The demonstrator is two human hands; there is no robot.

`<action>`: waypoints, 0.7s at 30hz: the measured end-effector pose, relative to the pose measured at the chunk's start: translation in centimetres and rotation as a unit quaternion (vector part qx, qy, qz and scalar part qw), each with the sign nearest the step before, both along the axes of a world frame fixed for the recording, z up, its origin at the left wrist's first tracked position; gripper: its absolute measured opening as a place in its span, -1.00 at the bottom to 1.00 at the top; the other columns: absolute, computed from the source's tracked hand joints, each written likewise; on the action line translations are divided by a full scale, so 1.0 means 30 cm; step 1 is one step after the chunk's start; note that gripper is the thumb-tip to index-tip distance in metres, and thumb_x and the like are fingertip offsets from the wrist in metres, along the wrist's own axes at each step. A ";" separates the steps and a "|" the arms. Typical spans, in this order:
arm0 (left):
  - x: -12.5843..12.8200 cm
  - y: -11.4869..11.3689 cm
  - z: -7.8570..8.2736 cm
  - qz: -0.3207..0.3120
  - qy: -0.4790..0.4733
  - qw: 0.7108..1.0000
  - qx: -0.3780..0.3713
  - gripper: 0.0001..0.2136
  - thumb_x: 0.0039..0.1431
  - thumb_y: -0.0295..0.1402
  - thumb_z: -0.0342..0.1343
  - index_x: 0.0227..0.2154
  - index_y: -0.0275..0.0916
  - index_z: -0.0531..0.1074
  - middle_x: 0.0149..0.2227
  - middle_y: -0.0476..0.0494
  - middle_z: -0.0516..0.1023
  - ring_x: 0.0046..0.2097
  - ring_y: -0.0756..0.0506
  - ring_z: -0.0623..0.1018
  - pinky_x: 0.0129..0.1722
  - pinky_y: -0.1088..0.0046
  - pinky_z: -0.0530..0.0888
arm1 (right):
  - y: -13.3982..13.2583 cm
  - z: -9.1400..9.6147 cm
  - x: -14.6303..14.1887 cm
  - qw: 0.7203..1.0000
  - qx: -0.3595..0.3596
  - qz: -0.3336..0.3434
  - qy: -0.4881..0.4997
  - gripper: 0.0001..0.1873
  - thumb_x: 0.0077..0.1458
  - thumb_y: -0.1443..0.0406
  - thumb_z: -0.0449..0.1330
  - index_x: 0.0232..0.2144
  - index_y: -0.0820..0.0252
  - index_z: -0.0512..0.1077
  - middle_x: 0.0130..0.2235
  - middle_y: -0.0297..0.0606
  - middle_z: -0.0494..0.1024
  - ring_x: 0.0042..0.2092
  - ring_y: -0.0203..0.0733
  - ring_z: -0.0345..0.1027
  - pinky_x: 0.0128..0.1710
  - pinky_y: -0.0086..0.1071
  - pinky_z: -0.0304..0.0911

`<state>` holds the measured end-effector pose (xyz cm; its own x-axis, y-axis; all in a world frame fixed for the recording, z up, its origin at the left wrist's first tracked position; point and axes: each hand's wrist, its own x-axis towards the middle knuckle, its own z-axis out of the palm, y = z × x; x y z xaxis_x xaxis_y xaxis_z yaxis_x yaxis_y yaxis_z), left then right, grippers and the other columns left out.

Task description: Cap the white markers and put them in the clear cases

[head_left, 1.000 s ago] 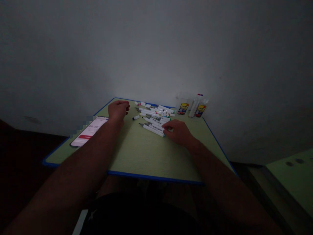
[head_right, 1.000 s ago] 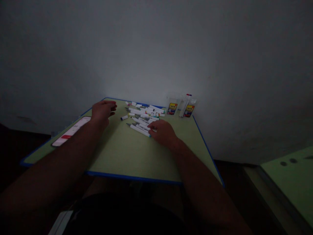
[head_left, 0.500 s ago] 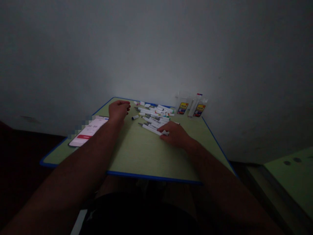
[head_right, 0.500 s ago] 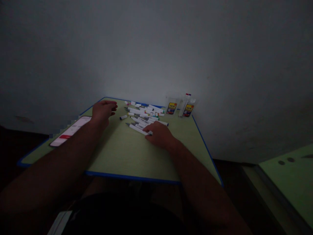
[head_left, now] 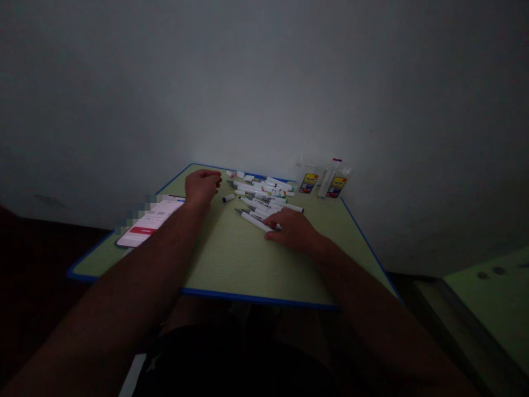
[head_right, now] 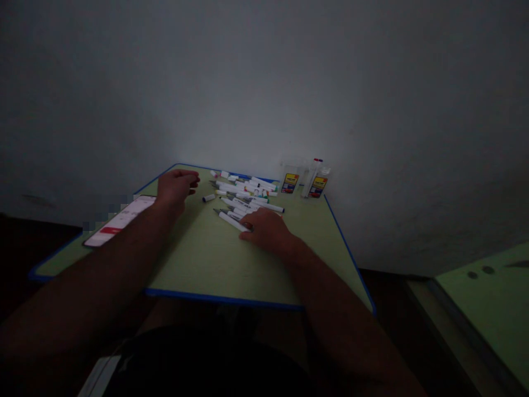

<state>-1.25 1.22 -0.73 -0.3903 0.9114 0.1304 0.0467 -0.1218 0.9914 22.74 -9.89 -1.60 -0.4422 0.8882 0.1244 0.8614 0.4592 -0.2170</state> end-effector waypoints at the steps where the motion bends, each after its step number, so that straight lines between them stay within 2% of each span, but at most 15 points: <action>1: 0.000 0.000 0.000 0.000 0.002 1.000 0.000 -0.91 -0.07 -0.52 0.15 -0.46 -0.28 0.53 -0.45 -0.15 0.55 -0.44 -0.03 0.48 -0.48 0.47 0.38 | 0.000 0.000 -0.003 1.000 -0.002 -0.002 -0.005 -0.61 0.13 0.16 0.36 0.00 0.10 0.58 -0.13 -0.22 0.63 -0.07 -0.08 0.42 -0.09 -0.29 0.21; 7: 0.000 -0.004 -0.001 -0.003 0.013 1.000 -0.001 -0.89 -0.08 -0.50 0.15 -0.44 -0.27 0.54 -0.42 -0.17 0.57 -0.41 -0.05 0.49 -0.48 0.47 0.38 | -0.001 -0.008 -0.018 0.999 0.009 -0.011 -0.028 -0.67 0.18 0.12 0.31 -0.06 0.10 0.60 -0.12 -0.22 0.66 -0.07 -0.07 0.45 -0.11 -0.29 0.23; 13: 0.002 -0.008 0.000 -0.002 0.008 1.000 0.003 -0.90 -0.09 -0.50 0.16 -0.46 -0.27 0.54 -0.45 -0.17 0.56 -0.42 -0.05 0.49 -0.49 0.48 0.37 | -0.004 -0.012 -0.025 0.998 0.022 -0.028 -0.046 -0.66 0.23 0.15 0.24 -0.01 0.15 0.58 -0.06 -0.13 0.65 -0.03 -0.04 0.47 -0.06 -0.25 0.26; 21: 0.007 -0.014 0.010 0.002 0.017 1.000 -0.008 -0.90 -0.10 -0.49 0.16 -0.46 -0.25 0.52 -0.41 -0.19 0.58 -0.39 -0.07 0.50 -0.46 0.44 0.39 | -0.011 -0.004 -0.026 0.999 0.028 -0.025 -0.023 -0.68 0.20 0.26 0.21 -0.04 0.19 0.60 -0.10 -0.10 0.65 -0.06 -0.06 0.48 -0.05 -0.25 0.29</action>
<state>-1.03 0.81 -0.44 -0.3895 0.9120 0.1284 0.0813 -0.1049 0.9912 21.96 -10.22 -1.71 -0.4037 0.9016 0.1551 0.8920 0.4256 -0.1524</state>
